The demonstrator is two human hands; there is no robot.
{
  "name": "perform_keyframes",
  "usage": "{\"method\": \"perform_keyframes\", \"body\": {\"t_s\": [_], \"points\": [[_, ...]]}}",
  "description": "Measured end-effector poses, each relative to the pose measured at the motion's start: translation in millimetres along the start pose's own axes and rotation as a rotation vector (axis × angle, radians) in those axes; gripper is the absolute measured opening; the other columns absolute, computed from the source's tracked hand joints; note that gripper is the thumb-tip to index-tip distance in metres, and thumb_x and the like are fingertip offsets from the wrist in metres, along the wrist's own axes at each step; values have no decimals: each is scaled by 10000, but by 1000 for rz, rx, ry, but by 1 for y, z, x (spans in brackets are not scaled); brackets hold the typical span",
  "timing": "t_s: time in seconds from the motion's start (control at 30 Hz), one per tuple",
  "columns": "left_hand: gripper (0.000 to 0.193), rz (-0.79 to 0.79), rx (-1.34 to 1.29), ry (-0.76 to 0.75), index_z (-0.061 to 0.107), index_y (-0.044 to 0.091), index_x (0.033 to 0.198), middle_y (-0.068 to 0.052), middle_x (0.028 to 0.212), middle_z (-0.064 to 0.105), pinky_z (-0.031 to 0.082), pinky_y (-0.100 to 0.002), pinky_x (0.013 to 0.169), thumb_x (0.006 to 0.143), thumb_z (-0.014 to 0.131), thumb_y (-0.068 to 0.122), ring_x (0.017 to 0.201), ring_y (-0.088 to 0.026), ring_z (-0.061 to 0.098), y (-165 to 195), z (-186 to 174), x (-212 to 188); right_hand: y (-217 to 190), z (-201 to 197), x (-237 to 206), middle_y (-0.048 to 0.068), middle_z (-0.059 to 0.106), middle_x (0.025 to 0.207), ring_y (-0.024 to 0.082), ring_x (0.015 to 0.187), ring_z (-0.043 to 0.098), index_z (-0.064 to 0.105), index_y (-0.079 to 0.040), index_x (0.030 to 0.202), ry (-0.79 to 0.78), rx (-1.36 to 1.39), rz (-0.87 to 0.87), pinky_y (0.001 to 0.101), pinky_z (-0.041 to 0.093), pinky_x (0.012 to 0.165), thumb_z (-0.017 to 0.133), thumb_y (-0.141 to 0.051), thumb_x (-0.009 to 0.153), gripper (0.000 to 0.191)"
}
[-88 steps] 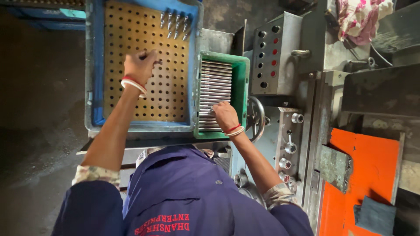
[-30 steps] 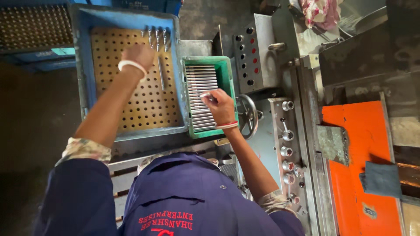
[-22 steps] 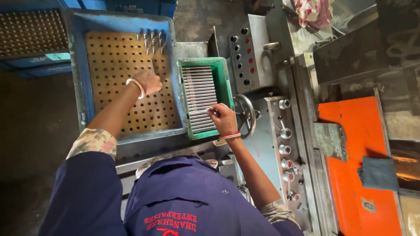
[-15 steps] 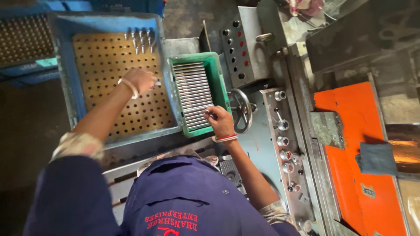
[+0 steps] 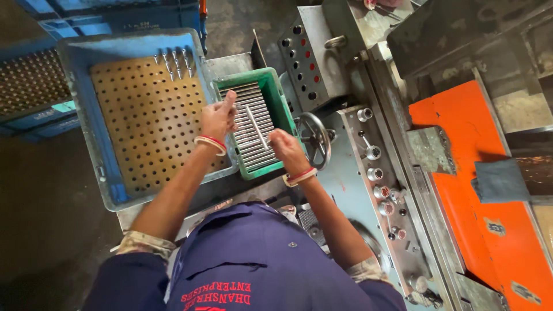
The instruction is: The person repeatedly picks up metal rods from a green tray, inserts them into a metal forming machine, and operates a lever to process each rod. The processed rods are then placed into a blue tray with circular indentations.
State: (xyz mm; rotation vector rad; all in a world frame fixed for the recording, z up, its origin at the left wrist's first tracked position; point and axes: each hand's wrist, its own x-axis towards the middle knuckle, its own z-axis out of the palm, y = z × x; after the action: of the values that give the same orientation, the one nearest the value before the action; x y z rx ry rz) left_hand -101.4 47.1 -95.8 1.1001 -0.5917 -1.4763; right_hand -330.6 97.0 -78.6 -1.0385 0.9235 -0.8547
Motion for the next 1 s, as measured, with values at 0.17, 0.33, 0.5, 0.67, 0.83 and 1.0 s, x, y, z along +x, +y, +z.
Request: {"method": "perform_keyframes", "body": {"t_s": [0.17, 0.33, 0.5, 0.67, 0.83, 1.0], "points": [[425, -117, -195, 39, 567, 130, 699, 64, 532, 408, 458, -268, 451, 929, 737, 444, 415, -68, 383, -45, 15, 11, 27, -22, 8, -52, 630, 787, 30, 660, 513, 734, -51, 1024, 179, -218, 3, 209, 392, 557, 671, -265, 1013, 223], [369, -164, -330, 163, 579, 130, 771, 60, 603, 452, 464, -279, 476, 951, 731, 414, 447, -60, 425, -68, 8, 16, 58, -1, 17, 77, 727, 766, 158, 691, 673, 743, -25, 915, 240, -858, -45, 313, 532, 641, 913, -255, 728, 342], [310, -152, -380, 131, 588, 111, 874, 62, 630, 450, 501, -276, 510, 1005, 680, 377, 490, -52, 455, -77, -6, 13, 57, 21, 25, 110, 757, 828, 231, 747, 735, 709, -27, 883, 370, -867, -23, 357, 572, 716, 881, -287, 758, 336], [185, -163, -248, 46, 595, 116, 995, 60, 675, 475, 532, -277, 561, 1021, 634, 296, 548, -52, 497, -71, -30, 10, 52, 15, 29, 201, 715, 868, 402, 866, 682, 655, 9, 892, 302, -1258, -119, 476, 535, 793, 890, -230, 705, 383], [235, -174, -345, 10, 604, 102, 1034, 51, 702, 486, 521, -289, 574, 1059, 556, 331, 562, -64, 492, -72, -35, 16, 68, -5, 28, 245, 688, 890, 435, 907, 665, 647, 18, 887, 300, -1387, -114, 513, 520, 848, 763, -210, 787, 275], [287, -287, -290, 18, 608, 104, 1046, -6, 816, 634, 561, -340, 672, 1063, 532, 381, 689, -142, 622, -69, -25, 26, 59, -10, 16, 242, 639, 900, 447, 894, 615, 608, 5, 892, 331, -1266, -220, 534, 482, 814, 577, -188, 900, 195]]}}
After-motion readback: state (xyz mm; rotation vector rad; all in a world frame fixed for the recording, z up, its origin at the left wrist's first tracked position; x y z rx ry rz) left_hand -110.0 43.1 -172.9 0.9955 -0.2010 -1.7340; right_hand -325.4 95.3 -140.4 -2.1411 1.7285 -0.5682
